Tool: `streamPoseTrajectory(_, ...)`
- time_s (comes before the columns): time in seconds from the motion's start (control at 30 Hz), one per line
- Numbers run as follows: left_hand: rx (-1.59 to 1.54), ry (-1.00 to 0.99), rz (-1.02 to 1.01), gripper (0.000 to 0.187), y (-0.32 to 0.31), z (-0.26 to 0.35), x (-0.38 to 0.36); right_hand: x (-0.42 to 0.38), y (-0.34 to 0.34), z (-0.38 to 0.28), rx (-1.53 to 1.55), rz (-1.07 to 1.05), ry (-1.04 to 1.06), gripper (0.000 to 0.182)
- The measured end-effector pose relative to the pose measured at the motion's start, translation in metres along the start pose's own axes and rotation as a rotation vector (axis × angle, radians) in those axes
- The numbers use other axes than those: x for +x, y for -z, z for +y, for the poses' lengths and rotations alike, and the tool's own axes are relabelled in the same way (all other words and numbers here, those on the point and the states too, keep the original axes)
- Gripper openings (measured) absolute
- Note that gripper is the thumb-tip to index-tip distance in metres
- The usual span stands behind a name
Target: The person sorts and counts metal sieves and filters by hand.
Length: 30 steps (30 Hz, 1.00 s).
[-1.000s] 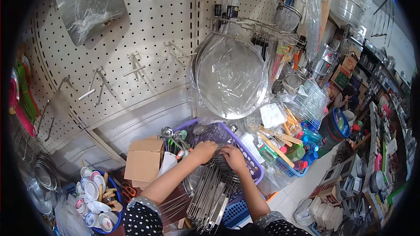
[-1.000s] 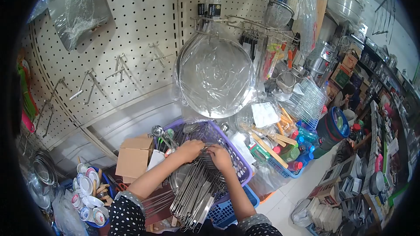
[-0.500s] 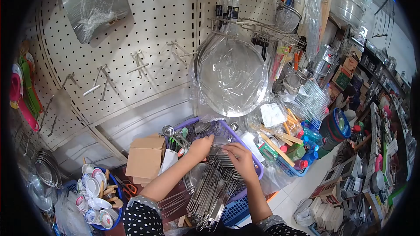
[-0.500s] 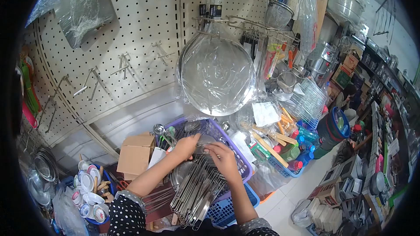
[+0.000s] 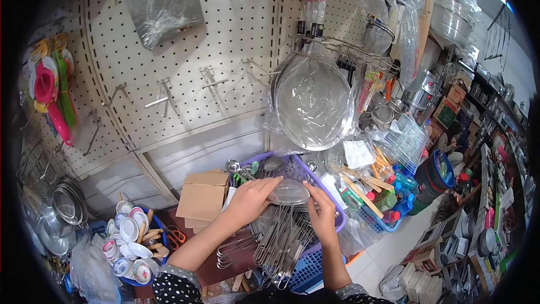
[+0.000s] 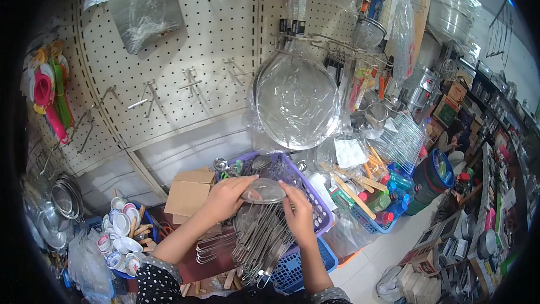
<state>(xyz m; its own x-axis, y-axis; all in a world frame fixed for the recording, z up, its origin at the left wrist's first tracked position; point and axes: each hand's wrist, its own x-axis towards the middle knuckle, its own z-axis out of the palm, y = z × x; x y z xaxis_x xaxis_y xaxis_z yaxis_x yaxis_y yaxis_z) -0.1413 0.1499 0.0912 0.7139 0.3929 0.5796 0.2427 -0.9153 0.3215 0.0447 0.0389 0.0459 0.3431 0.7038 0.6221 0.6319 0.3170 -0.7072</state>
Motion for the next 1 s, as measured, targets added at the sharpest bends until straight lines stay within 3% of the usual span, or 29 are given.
streamPoseTrajectory(0.07,0.022,-0.02,0.025,0.064,0.023,0.007,-0.02,-0.007,-0.002,-0.021,0.016,-0.04,0.042,0.042)
streamPoseTrajectory(0.23,0.064,0.153,0.258,0.042,0.072,0.021,-0.085,-0.028,-0.024,-0.087,0.022,-0.211,0.125,0.046)
streamPoseTrajectory(0.5,0.067,0.381,0.533,0.03,0.118,0.051,-0.195,-0.055,-0.065,-0.178,0.049,-0.43,0.302,0.048)
streamPoseTrajectory(0.87,0.042,0.661,0.471,0.037,0.219,0.041,-0.347,-0.128,-0.187,-0.273,0.01,-0.652,0.203,0.044)
streamPoseTrajectory(1.0,0.039,0.801,0.569,0.03,0.251,0.035,-0.406,-0.158,-0.254,-0.299,0.217,-0.593,0.22,0.032)
